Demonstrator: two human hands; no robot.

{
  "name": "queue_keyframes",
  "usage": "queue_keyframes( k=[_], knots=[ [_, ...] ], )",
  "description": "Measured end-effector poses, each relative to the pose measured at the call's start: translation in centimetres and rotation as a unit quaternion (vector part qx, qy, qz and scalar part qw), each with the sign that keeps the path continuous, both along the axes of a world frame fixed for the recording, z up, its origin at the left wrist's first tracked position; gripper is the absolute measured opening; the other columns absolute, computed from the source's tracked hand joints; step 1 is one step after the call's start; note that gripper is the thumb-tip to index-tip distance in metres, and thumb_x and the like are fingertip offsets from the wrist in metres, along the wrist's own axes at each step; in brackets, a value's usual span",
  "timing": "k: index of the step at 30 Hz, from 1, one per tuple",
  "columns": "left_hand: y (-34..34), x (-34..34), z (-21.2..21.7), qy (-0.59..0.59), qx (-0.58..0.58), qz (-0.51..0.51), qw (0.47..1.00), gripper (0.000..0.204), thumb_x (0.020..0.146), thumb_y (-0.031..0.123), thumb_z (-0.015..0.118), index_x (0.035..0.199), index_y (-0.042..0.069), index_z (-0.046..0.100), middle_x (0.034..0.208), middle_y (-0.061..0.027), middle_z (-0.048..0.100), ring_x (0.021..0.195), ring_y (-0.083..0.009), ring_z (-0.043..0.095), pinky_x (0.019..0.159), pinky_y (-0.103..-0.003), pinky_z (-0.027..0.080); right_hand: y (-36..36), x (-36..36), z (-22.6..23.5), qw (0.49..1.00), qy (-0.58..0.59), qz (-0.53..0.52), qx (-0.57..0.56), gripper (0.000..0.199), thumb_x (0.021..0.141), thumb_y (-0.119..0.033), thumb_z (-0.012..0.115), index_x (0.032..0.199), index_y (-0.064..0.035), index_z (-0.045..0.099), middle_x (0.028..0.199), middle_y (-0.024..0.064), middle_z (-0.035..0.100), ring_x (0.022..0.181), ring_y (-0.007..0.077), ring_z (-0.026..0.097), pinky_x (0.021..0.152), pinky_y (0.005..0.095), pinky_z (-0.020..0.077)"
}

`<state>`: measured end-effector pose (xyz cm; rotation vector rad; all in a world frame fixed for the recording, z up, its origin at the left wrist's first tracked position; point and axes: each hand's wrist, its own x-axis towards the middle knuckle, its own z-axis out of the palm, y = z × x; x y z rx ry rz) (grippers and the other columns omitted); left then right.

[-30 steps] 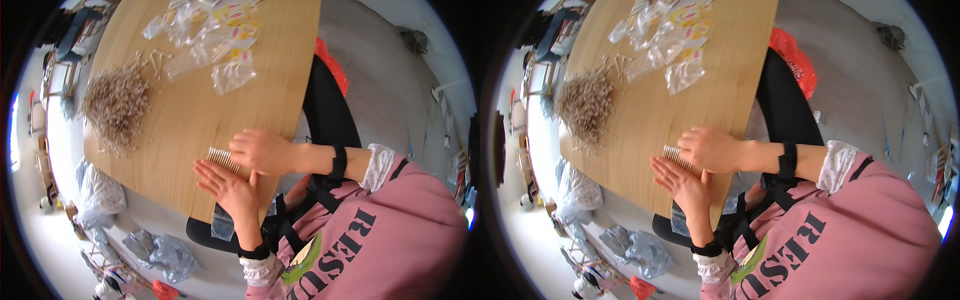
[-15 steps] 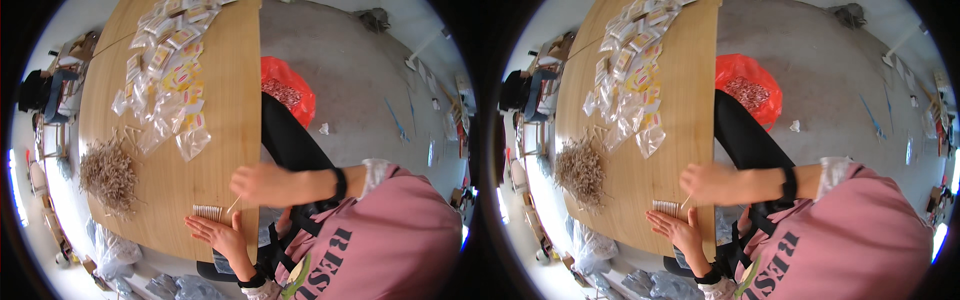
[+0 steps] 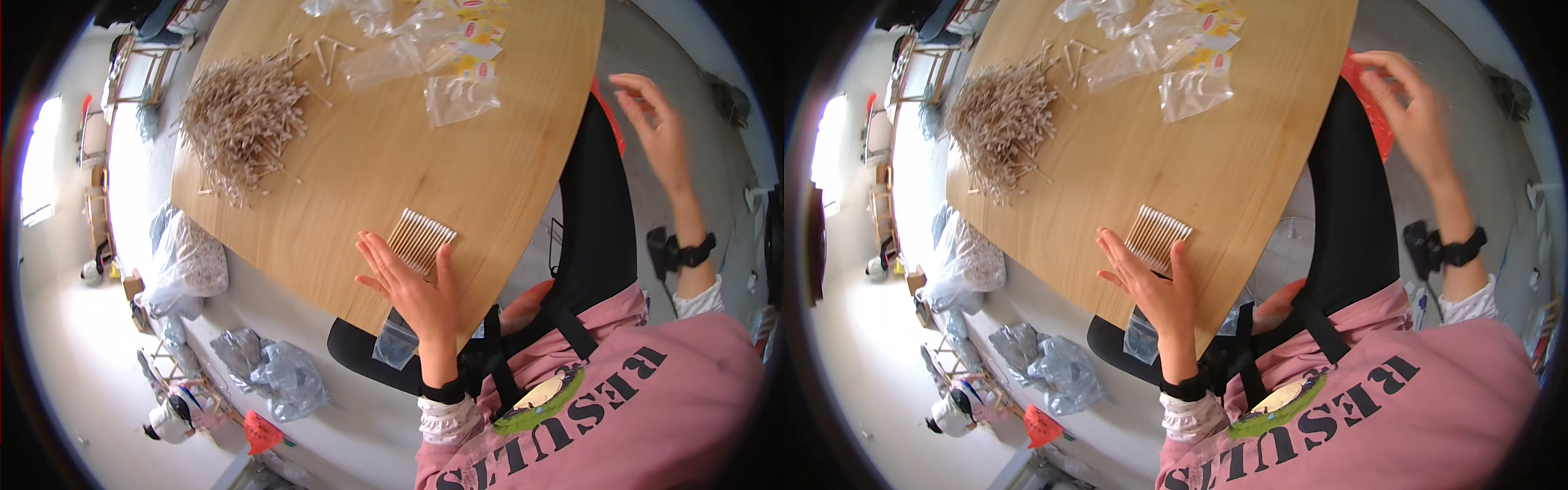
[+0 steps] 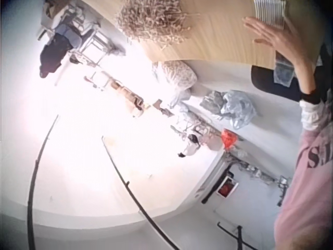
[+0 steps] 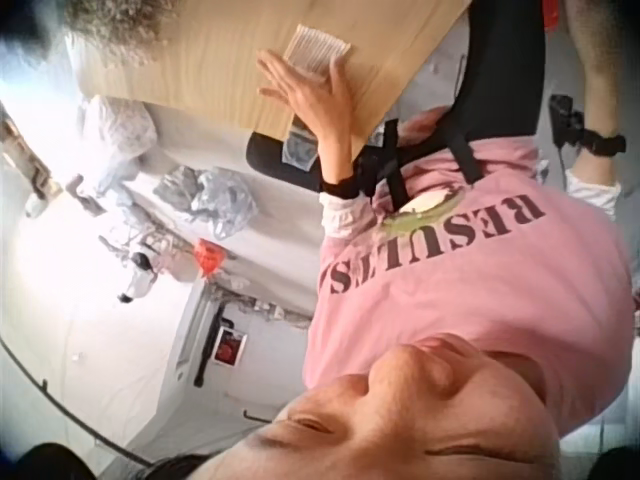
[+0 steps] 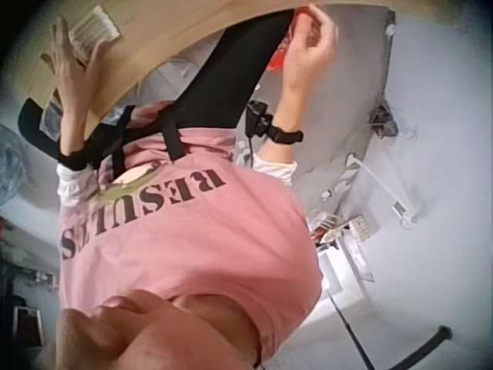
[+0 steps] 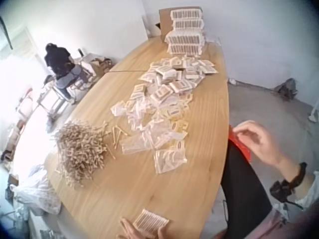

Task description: Counting cotton swabs, aligning them in rows, and placing them into small plastic bags with labels.

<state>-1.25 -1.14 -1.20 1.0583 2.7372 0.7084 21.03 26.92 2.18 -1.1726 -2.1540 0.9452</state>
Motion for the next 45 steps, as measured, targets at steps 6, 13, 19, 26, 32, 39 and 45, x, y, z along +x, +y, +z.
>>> queue_keyframes(
  k=[6, 13, 19, 26, 32, 39, 45],
  knots=[
    [1.2, 2.3, -0.6, -0.221, 0.487, 0.184, 0.825, 0.064, 0.108, 0.038, 0.036, 0.157, 0.002, 0.015, 0.164, -0.0180, 0.018, 0.153, -0.0285, 0.014, 0.124, -0.043, 0.008, -11.6, -12.0, -2.5, 0.890, 0.314, 0.182, -0.278, 0.060, 0.105, -0.049, 0.042, 0.137, 0.0011, 0.050, 0.142, 0.0132, 0.053, 0.134, 0.0212, 0.047, 0.112, 0.0370, 0.0355],
    [3.2, 2.7, 0.1, -0.297, 0.564, 0.212, 0.741, 0.067, 0.108, 0.046, 0.029, 0.158, 0.005, 0.015, 0.164, -0.0163, 0.018, 0.154, -0.0272, 0.011, 0.125, -0.042, 0.008, -16.1, -16.4, -3.8, 0.856, 0.310, 0.225, -0.348, 0.079, 0.101, -0.060, 0.038, 0.148, 0.0042, 0.033, 0.153, 0.0196, 0.038, 0.146, 0.0285, 0.032, 0.122, 0.0428, 0.0202],
    [3.1, 0.5, -0.2, -0.266, 0.562, 0.217, 0.752, 0.069, 0.107, 0.051, 0.027, 0.158, 0.006, 0.017, 0.164, -0.0149, 0.019, 0.153, -0.0261, 0.013, 0.125, -0.040, 0.009, -13.2, -18.3, -3.4, 0.871, 0.300, 0.243, -0.304, 0.077, 0.102, -0.060, 0.037, 0.146, 0.0039, 0.038, 0.150, 0.0192, 0.043, 0.144, 0.0277, 0.036, 0.120, 0.0417, 0.0251],
    [3.5, 1.4, -0.1, -0.319, 0.570, 0.206, 0.728, 0.070, 0.106, 0.053, 0.027, 0.157, 0.007, 0.019, 0.162, -0.0148, 0.024, 0.152, -0.0249, 0.019, 0.124, -0.039, 0.013, -14.1, -18.2, -4.0, 0.843, 0.283, 0.273, -0.366, 0.079, 0.101, -0.062, 0.037, 0.145, 0.0028, 0.040, 0.149, 0.0181, 0.044, 0.144, 0.0279, 0.037, 0.119, 0.0416, 0.0274],
    [3.1, 1.5, 0.0, -0.316, 0.551, 0.208, 0.744, 0.083, 0.102, 0.062, 0.033, 0.159, 0.005, 0.011, 0.164, -0.0170, 0.016, 0.153, -0.0274, 0.013, 0.124, -0.042, 0.012, -13.9, -17.3, -3.9, 0.851, 0.271, 0.263, -0.365, 0.086, 0.098, -0.068, 0.037, 0.146, 0.0034, 0.037, 0.150, 0.0189, 0.041, 0.145, 0.0277, 0.034, 0.121, 0.0422, 0.0240],
    [3.3, 1.8, 0.3, -0.307, 0.544, 0.217, 0.750, 0.082, 0.103, 0.061, 0.032, 0.159, 0.005, 0.011, 0.164, -0.0187, 0.015, 0.153, -0.0295, 0.012, 0.124, -0.043, 0.011, -14.7, -17.5, -4.3, 0.847, 0.308, 0.248, -0.356, 0.080, 0.099, -0.065, 0.036, 0.145, 0.0001, 0.042, 0.147, 0.0148, 0.045, 0.143, 0.0260, 0.037, 0.120, 0.0412, 0.0264],
    [1.2, 1.2, 1.8, -0.040, 0.033, 0.017, 0.999, 0.091, 0.098, 0.059, 0.048, 0.157, -0.002, 0.014, 0.165, -0.0241, 0.008, 0.154, -0.0382, 0.001, 0.123, -0.051, 0.003, -11.0, -16.0, -3.9, 0.895, 0.292, 0.228, -0.248, 0.072, 0.102, -0.060, 0.037, 0.141, 0.0000, 0.047, 0.143, 0.0128, 0.050, 0.138, 0.0229, 0.043, 0.116, 0.0408, 0.0306]
  ],
)
